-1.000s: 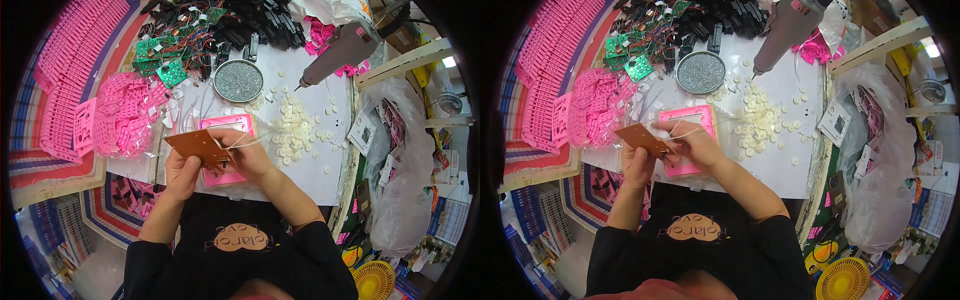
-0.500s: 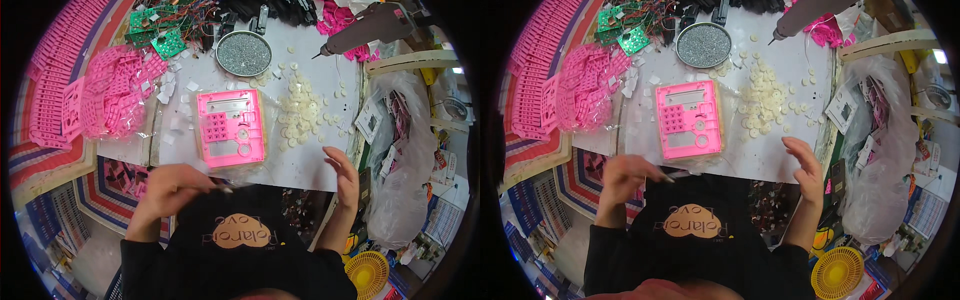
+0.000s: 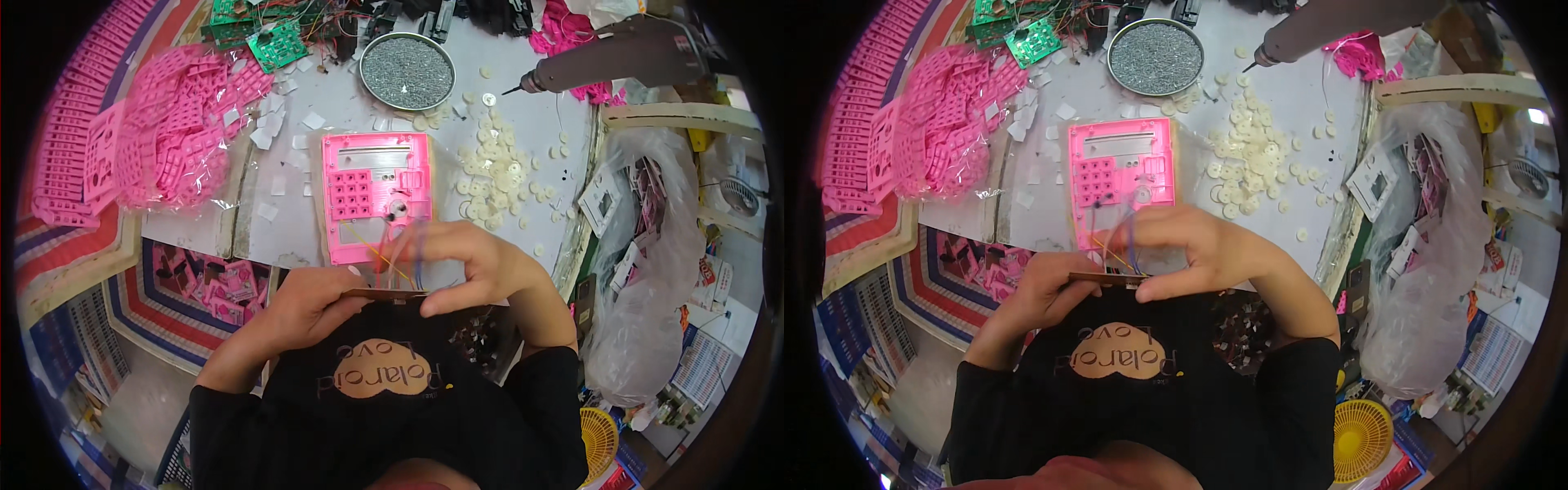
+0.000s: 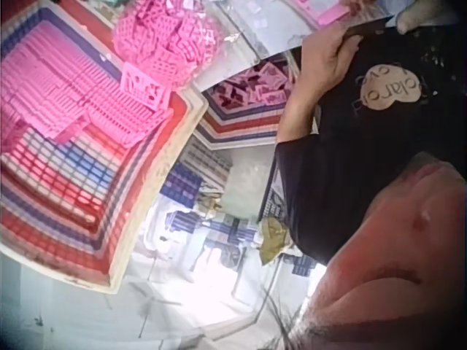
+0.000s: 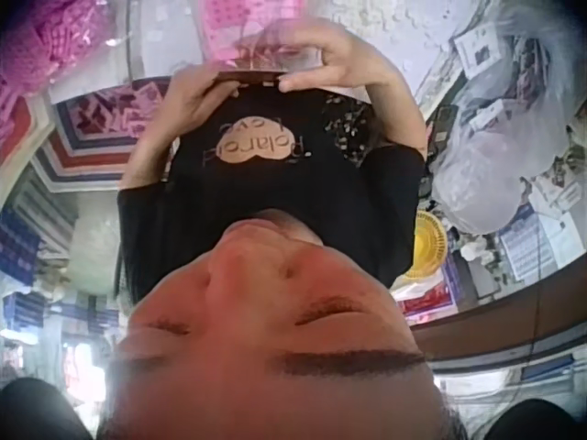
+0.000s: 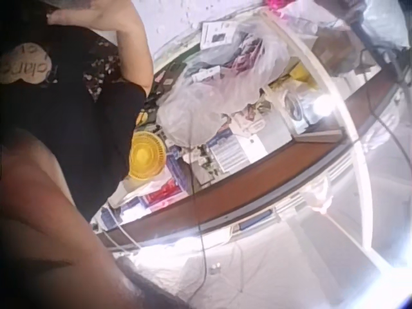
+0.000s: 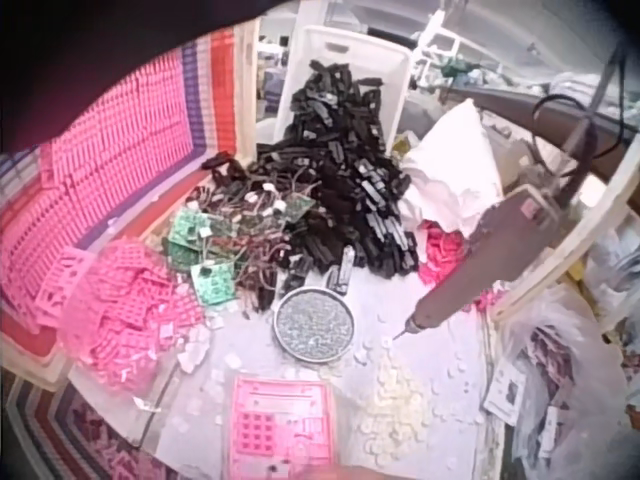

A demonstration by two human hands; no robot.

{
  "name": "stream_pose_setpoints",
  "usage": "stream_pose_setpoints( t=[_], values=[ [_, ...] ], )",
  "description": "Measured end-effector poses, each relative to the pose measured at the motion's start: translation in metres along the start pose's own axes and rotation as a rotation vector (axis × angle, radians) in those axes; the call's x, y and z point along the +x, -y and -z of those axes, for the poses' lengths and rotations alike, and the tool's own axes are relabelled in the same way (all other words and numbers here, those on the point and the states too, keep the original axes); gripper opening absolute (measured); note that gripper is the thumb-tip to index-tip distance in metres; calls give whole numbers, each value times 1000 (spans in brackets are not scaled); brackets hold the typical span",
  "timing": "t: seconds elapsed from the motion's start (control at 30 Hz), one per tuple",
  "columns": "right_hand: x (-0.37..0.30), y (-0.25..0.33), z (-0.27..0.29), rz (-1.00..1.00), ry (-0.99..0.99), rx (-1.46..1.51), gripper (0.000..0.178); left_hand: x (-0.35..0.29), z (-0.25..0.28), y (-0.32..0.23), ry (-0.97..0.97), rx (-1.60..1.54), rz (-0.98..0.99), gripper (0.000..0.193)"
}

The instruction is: Assembling a pink toy piggy bank by installing electronic components and plastic parts.

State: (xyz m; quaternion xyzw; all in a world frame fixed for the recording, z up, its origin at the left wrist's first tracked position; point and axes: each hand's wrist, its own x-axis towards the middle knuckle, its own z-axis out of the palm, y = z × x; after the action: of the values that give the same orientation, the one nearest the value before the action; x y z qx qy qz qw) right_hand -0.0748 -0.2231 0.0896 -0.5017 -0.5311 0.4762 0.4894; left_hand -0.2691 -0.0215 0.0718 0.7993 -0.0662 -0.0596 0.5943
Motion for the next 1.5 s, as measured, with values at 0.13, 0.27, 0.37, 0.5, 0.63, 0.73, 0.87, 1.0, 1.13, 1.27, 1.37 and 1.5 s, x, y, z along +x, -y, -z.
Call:
stream_pose_setpoints(
  t=[0.13,0.27,0.37,0.5,0.63,0.73,0.87,1.0,1.13,1.27,1.37,1.5],
  values=[
    [-5,-19,17,-247,-53,474,58,-6,-3,12,-18,-407,198,18],
    [3,-8,17,-277,-2,375,40,-3,0,11,-78,-603,225,21],
    [6,25,3,-373,66,41,26,-6,-1,10,-220,-676,231,21],
    [-22,13,3,-186,73,-273,52,-5,6,5,-45,-333,83,16],
    [-21,13,18,169,197,-192,105,5,0,-2,163,-161,-91,11],
    [-2,3,-18,102,337,-155,126,7,-7,-9,185,-103,-147,10],
    [10,1,-36,54,179,-441,112,-2,-7,-7,115,-125,-43,11],
    [20,0,-33,-147,34,16,55,-14,-15,3,-1,-326,264,16],
    [33,-23,-18,-178,-360,-132,28,-16,-18,18,-44,-972,486,45],
    [59,-45,11,-274,-347,-108,22,-19,-20,19,-18,-1096,527,64],
    [73,-47,16,-310,-242,-144,25,-25,-21,29,35,-1051,450,68],
    [86,-48,15,-322,-221,-525,29,-28,-17,25,26,-775,454,66]
  ],
)
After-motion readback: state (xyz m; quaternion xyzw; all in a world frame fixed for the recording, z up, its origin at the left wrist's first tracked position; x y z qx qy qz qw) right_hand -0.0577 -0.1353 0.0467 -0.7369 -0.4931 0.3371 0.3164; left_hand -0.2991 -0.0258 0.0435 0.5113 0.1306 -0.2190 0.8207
